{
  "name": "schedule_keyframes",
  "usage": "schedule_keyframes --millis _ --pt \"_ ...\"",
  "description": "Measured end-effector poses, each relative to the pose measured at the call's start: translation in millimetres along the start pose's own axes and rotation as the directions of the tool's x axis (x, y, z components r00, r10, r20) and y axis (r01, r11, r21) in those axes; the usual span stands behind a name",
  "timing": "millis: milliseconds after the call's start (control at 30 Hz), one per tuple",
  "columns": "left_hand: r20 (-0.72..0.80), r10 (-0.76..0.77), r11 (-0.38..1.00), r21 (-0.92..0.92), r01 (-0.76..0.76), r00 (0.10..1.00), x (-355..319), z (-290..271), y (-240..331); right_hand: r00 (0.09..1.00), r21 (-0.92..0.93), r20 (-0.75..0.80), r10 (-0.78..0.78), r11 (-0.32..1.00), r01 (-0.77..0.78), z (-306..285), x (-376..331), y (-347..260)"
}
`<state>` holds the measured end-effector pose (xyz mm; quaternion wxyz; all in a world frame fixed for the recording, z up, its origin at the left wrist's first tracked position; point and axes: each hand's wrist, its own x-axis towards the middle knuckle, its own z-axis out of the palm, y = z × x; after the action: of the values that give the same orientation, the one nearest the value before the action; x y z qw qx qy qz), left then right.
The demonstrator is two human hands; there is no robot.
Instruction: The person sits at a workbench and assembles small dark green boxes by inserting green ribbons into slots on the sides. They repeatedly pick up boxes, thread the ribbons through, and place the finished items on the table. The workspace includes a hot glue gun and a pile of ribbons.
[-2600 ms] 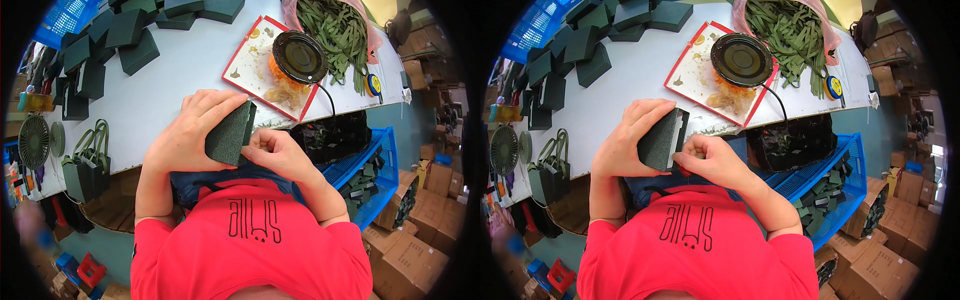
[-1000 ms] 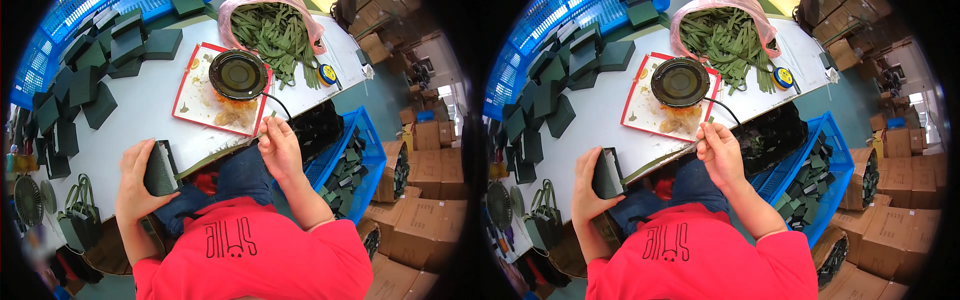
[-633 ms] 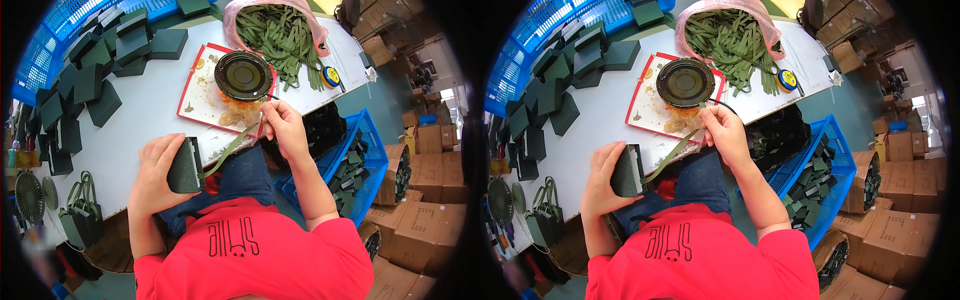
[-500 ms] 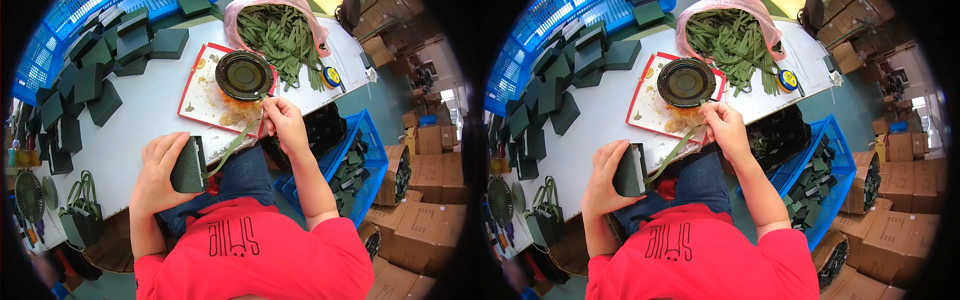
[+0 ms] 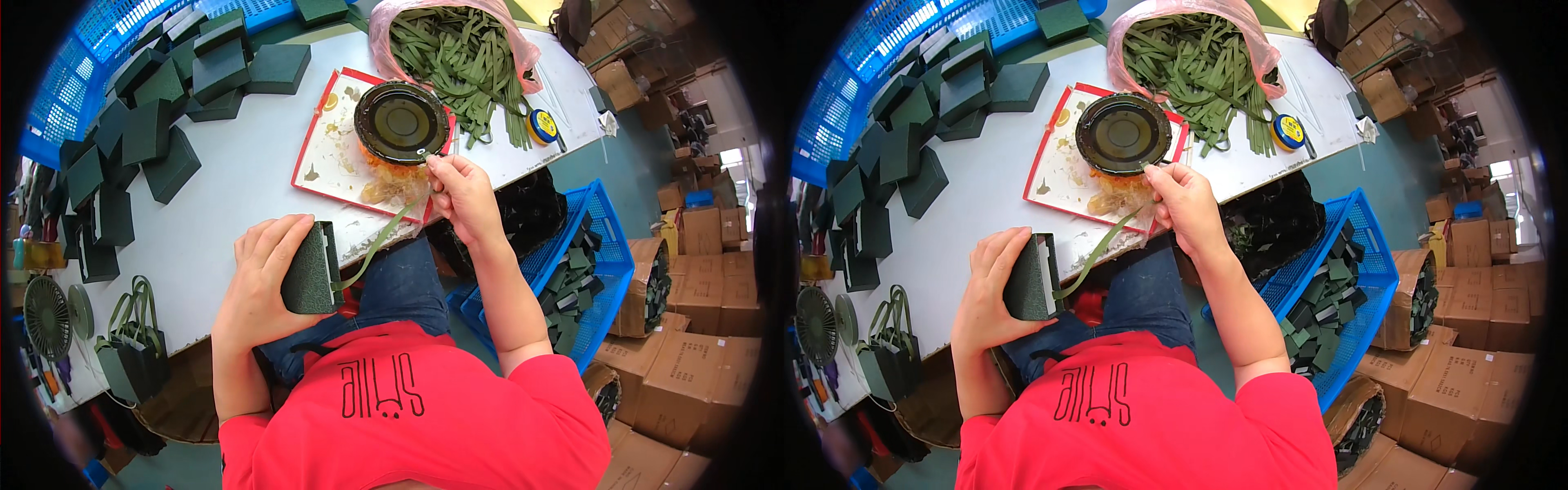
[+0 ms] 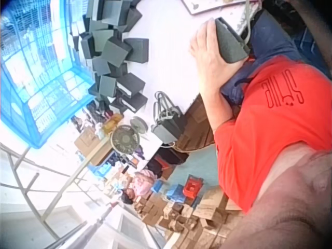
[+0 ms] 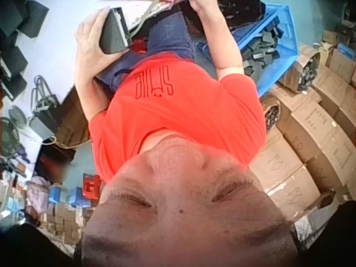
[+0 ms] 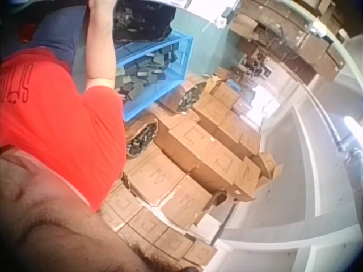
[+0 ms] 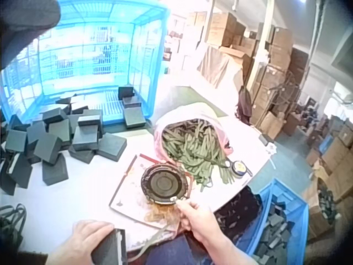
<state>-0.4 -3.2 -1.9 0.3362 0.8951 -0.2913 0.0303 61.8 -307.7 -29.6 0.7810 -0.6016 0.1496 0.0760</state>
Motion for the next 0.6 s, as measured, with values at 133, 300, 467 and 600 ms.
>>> schedule_keyframes --millis 133,300,467,600 --pt "0.003 0.0 1.0 0.0 0.0 1.0 1.2 -0.8 0.4 1.0 0.061 0.025 0.012 0.998 -0.013 -5.2 -0.5 1.6" --pt "-0.01 0.008 1.0 -0.007 -0.008 1.0 -0.5 -2.7 -1.9 0.996 -0.026 0.029 -0.087 0.996 0.088 4.4 -30.8 0.6" --pt "0.002 0.062 0.985 -0.161 -0.061 0.998 6.0 -3.4 -2.1 0.95 -0.134 0.311 -0.011 0.989 0.055 23.2 -63.6 -3.5" --pt "-0.027 0.116 0.959 -0.258 -0.119 0.993 7.5 -1.8 0.1 0.877 -0.17 0.463 0.129 0.984 -0.055 36.8 -67.1 -2.3"
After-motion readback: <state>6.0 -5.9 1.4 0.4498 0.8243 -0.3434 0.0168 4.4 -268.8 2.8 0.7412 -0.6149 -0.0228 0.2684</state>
